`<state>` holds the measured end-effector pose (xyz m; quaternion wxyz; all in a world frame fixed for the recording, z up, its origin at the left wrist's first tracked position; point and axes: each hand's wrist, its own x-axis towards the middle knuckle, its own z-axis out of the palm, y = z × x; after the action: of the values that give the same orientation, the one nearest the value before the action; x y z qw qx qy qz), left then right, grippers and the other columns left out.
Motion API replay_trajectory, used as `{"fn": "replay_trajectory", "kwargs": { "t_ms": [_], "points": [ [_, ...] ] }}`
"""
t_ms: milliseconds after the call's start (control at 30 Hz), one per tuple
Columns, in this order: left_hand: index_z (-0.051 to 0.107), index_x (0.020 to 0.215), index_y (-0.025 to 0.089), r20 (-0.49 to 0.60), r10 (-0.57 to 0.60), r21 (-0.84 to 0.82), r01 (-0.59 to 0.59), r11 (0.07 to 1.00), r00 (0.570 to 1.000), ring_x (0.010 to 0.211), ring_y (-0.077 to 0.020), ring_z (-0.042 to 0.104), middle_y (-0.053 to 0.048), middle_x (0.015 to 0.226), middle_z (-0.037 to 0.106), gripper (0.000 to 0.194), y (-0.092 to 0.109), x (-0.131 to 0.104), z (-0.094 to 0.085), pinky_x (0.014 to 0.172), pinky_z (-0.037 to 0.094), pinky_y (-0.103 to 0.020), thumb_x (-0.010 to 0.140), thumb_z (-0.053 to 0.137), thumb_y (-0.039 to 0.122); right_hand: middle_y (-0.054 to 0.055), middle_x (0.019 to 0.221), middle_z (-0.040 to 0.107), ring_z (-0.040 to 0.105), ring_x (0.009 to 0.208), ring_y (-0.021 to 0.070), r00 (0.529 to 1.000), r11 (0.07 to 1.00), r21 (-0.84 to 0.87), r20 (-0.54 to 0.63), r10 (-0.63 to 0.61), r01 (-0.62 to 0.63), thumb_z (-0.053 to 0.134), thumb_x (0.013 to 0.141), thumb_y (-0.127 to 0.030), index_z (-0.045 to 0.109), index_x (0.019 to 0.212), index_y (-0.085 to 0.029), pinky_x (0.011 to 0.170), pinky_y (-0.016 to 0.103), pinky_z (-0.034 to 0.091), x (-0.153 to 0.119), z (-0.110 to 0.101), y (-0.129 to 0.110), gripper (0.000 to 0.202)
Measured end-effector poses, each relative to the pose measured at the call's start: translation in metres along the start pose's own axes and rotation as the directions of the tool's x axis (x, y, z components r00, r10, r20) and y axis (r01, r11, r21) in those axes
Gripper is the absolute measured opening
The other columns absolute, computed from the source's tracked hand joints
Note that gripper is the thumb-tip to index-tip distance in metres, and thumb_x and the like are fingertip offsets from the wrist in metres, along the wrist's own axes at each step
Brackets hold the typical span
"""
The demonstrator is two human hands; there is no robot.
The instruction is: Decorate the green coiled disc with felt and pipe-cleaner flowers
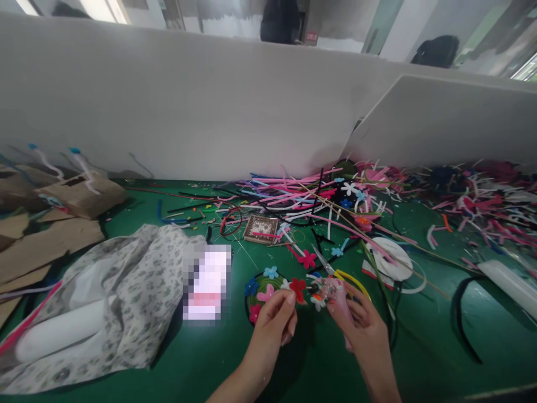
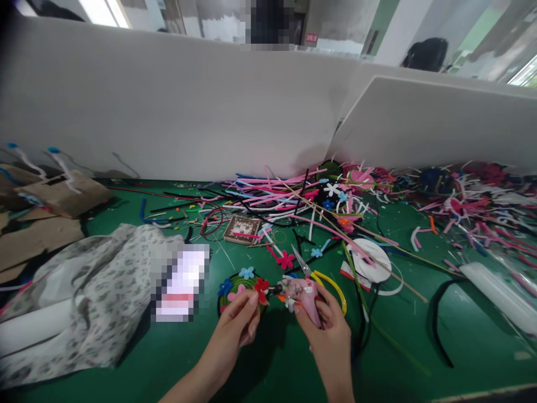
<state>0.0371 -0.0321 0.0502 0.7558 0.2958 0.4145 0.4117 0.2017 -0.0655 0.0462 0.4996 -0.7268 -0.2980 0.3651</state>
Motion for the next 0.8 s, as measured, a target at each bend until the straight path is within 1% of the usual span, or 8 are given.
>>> {"fn": "replay_trajectory", "kwargs": {
  "t_ms": [67, 167, 333, 467, 633, 700, 800],
  "points": [
    [0.054, 0.079, 0.018, 0.007, 0.007, -0.020, -0.007, 1.000, 1.000, 0.039, -0.0027, 0.021, 0.011, 0.046, 0.039, 0.048, 0.000, 0.001, 0.001, 0.041, 0.012, -0.020, 0.075, 0.066, 0.064, 0.008, 0.093, 0.074, 0.063, 0.054, 0.0162, 0.999, 1.000, -0.028, -0.035, 0.003, -0.004, 0.080, 0.058, -0.049, 0.057, 0.125, -0.017, 0.031, 0.019, 0.032, -0.001, 0.000, -0.004, 0.078],
    [0.053, 0.078, 0.018, 0.007, 0.019, -0.046, -0.019, 0.999, 1.000, 0.039, -0.0025, 0.021, 0.011, 0.046, 0.040, 0.049, -0.002, 0.002, 0.003, 0.041, 0.011, -0.020, 0.074, 0.067, 0.064, 0.007, 0.091, 0.074, 0.062, 0.053, 0.0151, 0.996, 0.999, -0.049, -0.088, -0.022, 0.018, 0.080, 0.056, -0.046, 0.061, 0.124, -0.015, 0.032, 0.020, 0.036, -0.003, 0.001, -0.008, 0.078],
    [0.051, 0.080, 0.019, -0.001, -0.002, -0.103, 0.002, 0.995, 1.000, 0.037, -0.0023, 0.019, 0.011, 0.046, 0.042, 0.051, -0.004, 0.002, 0.007, 0.040, 0.011, -0.020, 0.070, 0.069, 0.066, 0.005, 0.088, 0.075, 0.066, 0.058, 0.0183, 0.993, 0.996, -0.070, -0.096, -0.067, 0.060, 0.079, 0.057, -0.045, 0.063, 0.124, -0.017, 0.033, 0.020, 0.040, -0.008, 0.003, -0.011, 0.074],
    [0.050, 0.081, 0.019, -0.007, -0.012, -0.156, 0.011, 0.988, 1.000, 0.037, -0.0023, 0.018, 0.012, 0.044, 0.039, 0.051, -0.005, 0.001, 0.011, 0.040, 0.013, -0.019, 0.070, 0.070, 0.065, 0.004, 0.087, 0.076, 0.068, 0.062, 0.0201, 0.991, 0.995, -0.074, -0.108, -0.081, 0.073, 0.079, 0.057, -0.046, 0.063, 0.124, -0.016, 0.034, 0.021, 0.044, -0.009, 0.002, -0.008, 0.075],
    [0.051, 0.081, 0.018, -0.025, -0.018, -0.197, 0.013, 0.980, 1.000, 0.038, -0.0023, 0.018, 0.013, 0.044, 0.038, 0.051, -0.008, 0.001, 0.016, 0.040, 0.015, -0.018, 0.069, 0.072, 0.064, 0.006, 0.092, 0.076, 0.071, 0.075, 0.0229, 0.990, 0.995, -0.078, -0.120, -0.070, 0.061, 0.079, 0.058, -0.047, 0.060, 0.127, -0.015, 0.046, 0.023, 0.053, -0.010, 0.000, -0.005, 0.079],
    [0.051, 0.080, 0.018, -0.014, -0.015, -0.194, 0.012, 0.981, 1.000, 0.037, -0.0021, 0.019, 0.012, 0.044, 0.038, 0.052, -0.008, 0.002, 0.017, 0.040, 0.015, -0.018, 0.069, 0.072, 0.064, 0.006, 0.094, 0.075, 0.071, 0.075, 0.0230, 0.991, 0.996, -0.072, -0.116, -0.062, 0.054, 0.079, 0.058, -0.048, 0.059, 0.128, -0.014, 0.045, 0.023, 0.052, -0.010, 0.000, -0.005, 0.081],
    [0.051, 0.079, 0.018, -0.008, -0.010, -0.189, 0.008, 0.982, 1.000, 0.037, -0.0021, 0.019, 0.012, 0.044, 0.038, 0.052, -0.008, 0.002, 0.018, 0.040, 0.015, -0.018, 0.069, 0.071, 0.064, 0.006, 0.094, 0.075, 0.069, 0.069, 0.0212, 0.992, 0.996, -0.067, -0.107, -0.059, 0.052, 0.078, 0.059, -0.049, 0.057, 0.130, -0.015, 0.037, 0.021, 0.045, -0.011, 0.000, -0.006, 0.082]
  ]
}}
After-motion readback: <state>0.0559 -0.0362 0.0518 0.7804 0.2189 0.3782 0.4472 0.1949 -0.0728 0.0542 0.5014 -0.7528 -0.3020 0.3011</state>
